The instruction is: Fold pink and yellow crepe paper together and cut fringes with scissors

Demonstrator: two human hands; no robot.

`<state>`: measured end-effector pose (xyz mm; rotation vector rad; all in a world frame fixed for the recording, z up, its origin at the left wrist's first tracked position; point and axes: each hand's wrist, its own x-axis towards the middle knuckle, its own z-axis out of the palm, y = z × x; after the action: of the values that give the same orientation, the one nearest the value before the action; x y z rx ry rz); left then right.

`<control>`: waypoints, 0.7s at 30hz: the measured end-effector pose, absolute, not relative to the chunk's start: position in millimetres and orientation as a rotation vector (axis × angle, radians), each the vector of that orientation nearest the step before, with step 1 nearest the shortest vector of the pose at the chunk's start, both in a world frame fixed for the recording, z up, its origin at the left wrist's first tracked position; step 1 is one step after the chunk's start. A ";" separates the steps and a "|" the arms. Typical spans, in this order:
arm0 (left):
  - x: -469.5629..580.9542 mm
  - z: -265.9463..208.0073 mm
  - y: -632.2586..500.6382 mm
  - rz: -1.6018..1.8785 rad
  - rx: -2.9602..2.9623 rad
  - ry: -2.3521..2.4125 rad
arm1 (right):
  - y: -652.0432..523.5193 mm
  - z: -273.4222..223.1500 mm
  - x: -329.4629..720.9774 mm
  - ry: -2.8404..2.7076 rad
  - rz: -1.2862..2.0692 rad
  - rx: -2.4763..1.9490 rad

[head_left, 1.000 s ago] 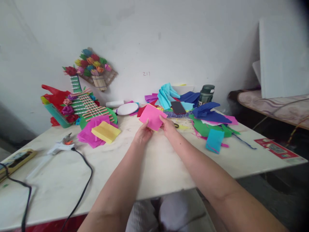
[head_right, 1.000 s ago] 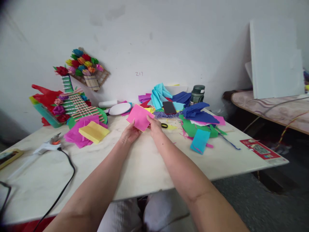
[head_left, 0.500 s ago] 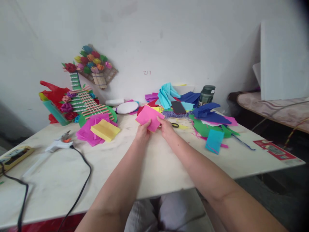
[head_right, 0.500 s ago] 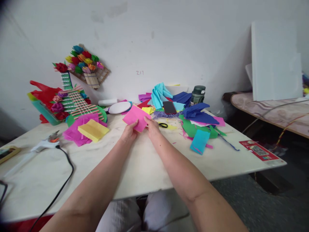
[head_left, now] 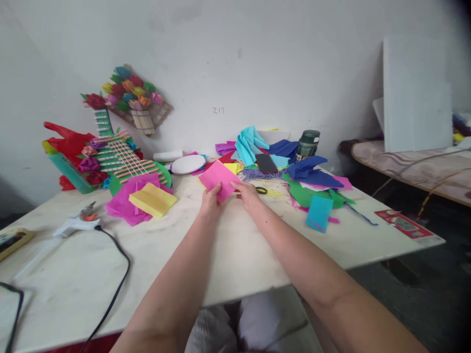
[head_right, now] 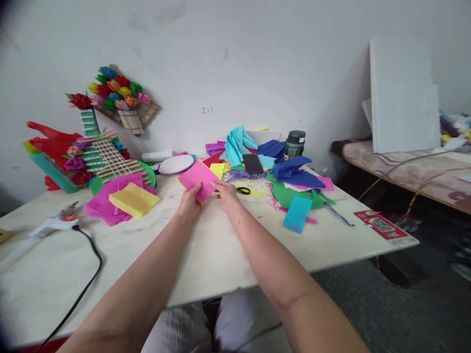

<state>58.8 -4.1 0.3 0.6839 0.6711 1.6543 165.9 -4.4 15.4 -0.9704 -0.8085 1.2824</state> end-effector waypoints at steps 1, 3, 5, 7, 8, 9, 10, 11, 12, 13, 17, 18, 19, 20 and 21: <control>59.0 0.2 -4.1 1.646 0.694 0.661 | -4.7 15.2 165.4 -0.807 1.279 -0.968; 59.4 -0.3 -4.2 1.621 0.723 0.637 | -5.0 14.4 164.4 -0.809 1.271 -0.961; 60.3 -1.0 -4.1 1.597 0.754 0.613 | -5.1 13.4 163.4 -0.819 1.259 -0.962; 61.7 -1.5 -3.9 1.597 0.761 0.612 | -5.2 12.6 162.7 -0.834 1.244 -0.971; 62.4 -1.6 -3.7 1.607 0.750 0.624 | -5.3 12.3 162.5 -0.840 1.238 -0.977; 63.1 -1.6 -3.5 1.620 0.734 0.642 | -5.3 12.1 162.4 -0.842 1.234 -0.982; 63.5 -1.4 -3.4 1.633 0.718 0.664 | -5.3 12.0 162.4 -0.843 1.233 -0.984; 63.7 -1.1 -3.3 1.644 0.704 0.685 | -5.2 11.9 162.4 -0.842 1.234 -0.983; 63.6 -0.5 -3.4 1.649 0.695 0.703 | -5.1 12.0 162.4 -0.839 1.235 -0.980; 63.2 0.3 -3.6 1.650 0.690 0.719 | -4.7 12.0 162.4 -0.836 1.233 -0.977; 59.1 4.0 -4.4 1.618 0.678 0.801 | -1.0 13.5 163.7 -0.811 1.200 -1.010; 57.6 4.9 -4.4 1.607 0.678 0.828 | 0.5 14.4 165.5 -0.809 1.185 -1.030; 56.0 5.6 -4.1 1.600 0.677 0.855 | 2.0 15.6 168.4 -0.818 1.164 -1.051; 54.3 6.3 -3.8 1.599 0.676 0.879 | 3.5 17.3 172.6 -0.843 1.133 -1.076; 52.6 6.9 -3.6 1.601 0.673 0.900 | 4.8 19.3 178.4 -0.880 1.090 -1.105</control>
<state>52.6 -3.6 6.9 0.6727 0.8999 1.6011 178.4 4.8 19.3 -1.1052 -0.8796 1.0900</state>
